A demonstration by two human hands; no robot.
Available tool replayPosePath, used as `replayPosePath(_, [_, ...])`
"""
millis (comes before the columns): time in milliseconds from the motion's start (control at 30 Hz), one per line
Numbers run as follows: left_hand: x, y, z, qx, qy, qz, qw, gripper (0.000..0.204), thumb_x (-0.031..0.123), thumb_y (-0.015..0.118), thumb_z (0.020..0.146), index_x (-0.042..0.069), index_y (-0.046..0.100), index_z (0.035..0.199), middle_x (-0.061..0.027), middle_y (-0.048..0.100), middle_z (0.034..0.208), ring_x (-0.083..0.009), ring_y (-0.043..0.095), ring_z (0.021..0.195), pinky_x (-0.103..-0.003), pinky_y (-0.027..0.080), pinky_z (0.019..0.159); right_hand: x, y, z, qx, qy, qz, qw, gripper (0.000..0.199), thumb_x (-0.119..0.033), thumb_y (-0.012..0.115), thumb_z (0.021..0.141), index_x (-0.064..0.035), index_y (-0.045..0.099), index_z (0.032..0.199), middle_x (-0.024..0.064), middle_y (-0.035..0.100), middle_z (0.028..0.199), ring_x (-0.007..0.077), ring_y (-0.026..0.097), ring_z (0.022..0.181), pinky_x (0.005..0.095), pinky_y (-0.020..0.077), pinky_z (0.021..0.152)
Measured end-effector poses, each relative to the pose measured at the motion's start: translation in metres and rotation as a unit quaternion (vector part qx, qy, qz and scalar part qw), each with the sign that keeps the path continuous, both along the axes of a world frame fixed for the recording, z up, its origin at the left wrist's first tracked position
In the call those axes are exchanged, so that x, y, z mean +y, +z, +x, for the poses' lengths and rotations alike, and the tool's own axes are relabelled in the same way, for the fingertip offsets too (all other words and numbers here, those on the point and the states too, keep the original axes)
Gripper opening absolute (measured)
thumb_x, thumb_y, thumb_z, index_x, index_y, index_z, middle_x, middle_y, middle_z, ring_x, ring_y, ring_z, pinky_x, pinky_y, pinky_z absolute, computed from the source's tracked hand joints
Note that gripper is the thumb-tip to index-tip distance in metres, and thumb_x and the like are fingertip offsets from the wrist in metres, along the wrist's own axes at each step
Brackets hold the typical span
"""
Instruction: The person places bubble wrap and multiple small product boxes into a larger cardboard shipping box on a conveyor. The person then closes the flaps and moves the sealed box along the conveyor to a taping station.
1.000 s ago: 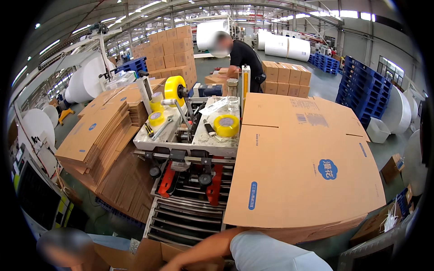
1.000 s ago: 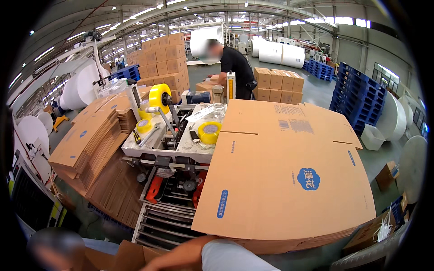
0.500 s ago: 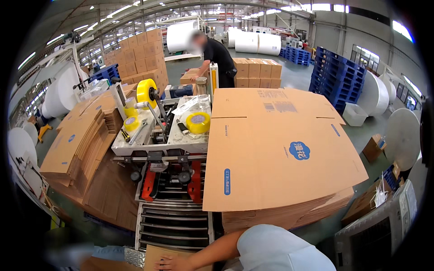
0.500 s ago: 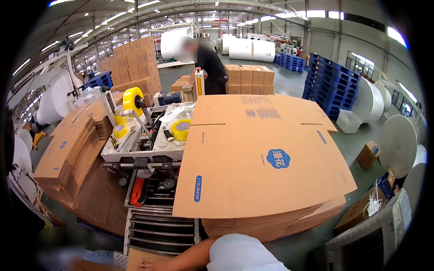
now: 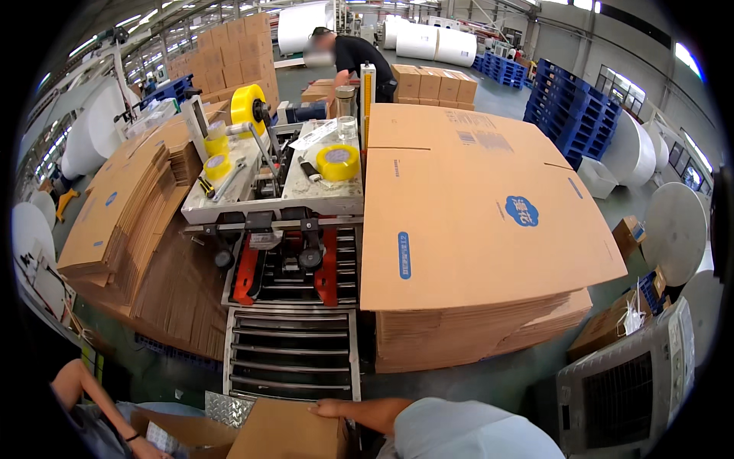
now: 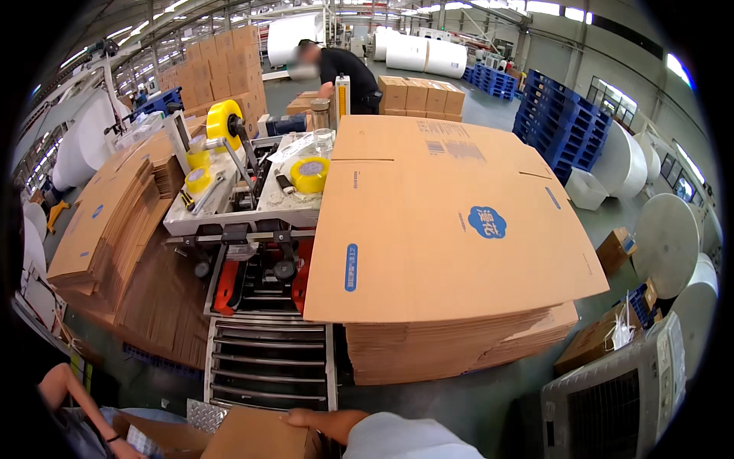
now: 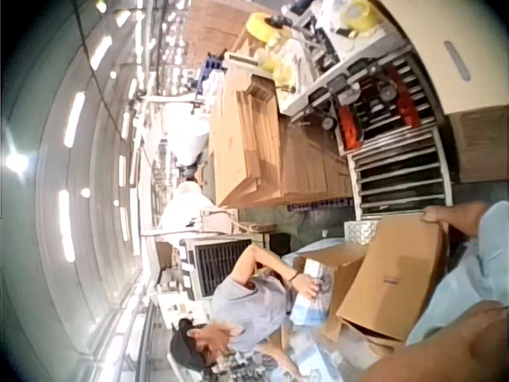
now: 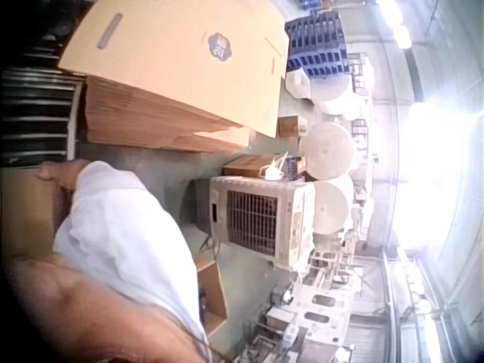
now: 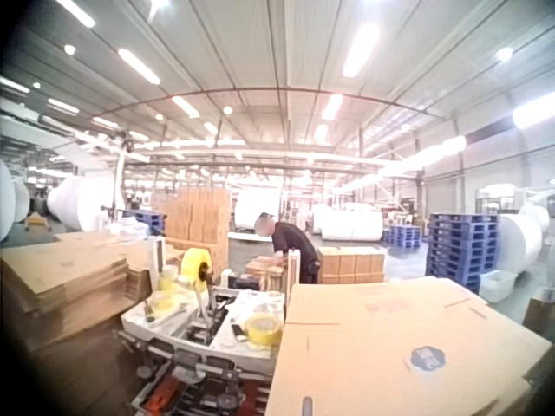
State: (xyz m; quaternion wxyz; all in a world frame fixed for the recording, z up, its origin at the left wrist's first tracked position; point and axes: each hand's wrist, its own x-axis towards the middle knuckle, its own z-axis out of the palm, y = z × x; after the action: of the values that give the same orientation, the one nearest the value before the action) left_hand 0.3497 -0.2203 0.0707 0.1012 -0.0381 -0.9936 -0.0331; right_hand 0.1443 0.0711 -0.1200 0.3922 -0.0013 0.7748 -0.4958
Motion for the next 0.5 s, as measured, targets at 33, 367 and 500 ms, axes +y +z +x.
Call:
replayPosePath(33, [0.000,0.004,-0.001,-0.012,0.009,0.007,1.000,0.055,0.046,0.055,0.086,0.001,0.048,0.117,-0.0176,0.051,0.114,-0.0342,0.048,0.106,-0.047,0.037,0.089,0.013,0.020,-0.010,0.038,0.021,0.000,0.999,0.057,-0.049,0.049,0.090,-0.0005,0.060,0.117,0.0187,0.062,0.113,0.0279,0.057,0.110,0.0382,0.0411,0.095])
replayPosePath(367, [0.018,0.053,-0.020,-0.120,0.068,0.103,0.985,0.052,0.048,0.056,0.084,0.002,0.053,0.106,-0.0164,0.055,0.102,-0.0311,0.053,0.094,-0.045,0.041,0.081,0.013,0.323,0.000,0.486,0.245,-0.233,0.806,0.035,-0.022,0.046,0.095,-0.0030,0.050,0.124,0.0079,0.054,0.118,0.0148,0.050,0.107,0.0345,0.0424,0.087])
replayPosePath(500, [0.022,0.077,-0.027,-0.148,0.085,0.130,0.977,0.051,0.050,0.057,0.083,0.002,0.055,0.102,-0.0159,0.056,0.097,-0.0298,0.054,0.090,-0.044,0.042,0.078,-0.076,0.241,0.024,0.678,0.227,0.009,0.699,0.039,-0.021,0.042,0.094,-0.0012,0.047,0.127,0.0119,0.049,0.126,0.0222,0.045,0.116,0.0427,0.0388,0.091])
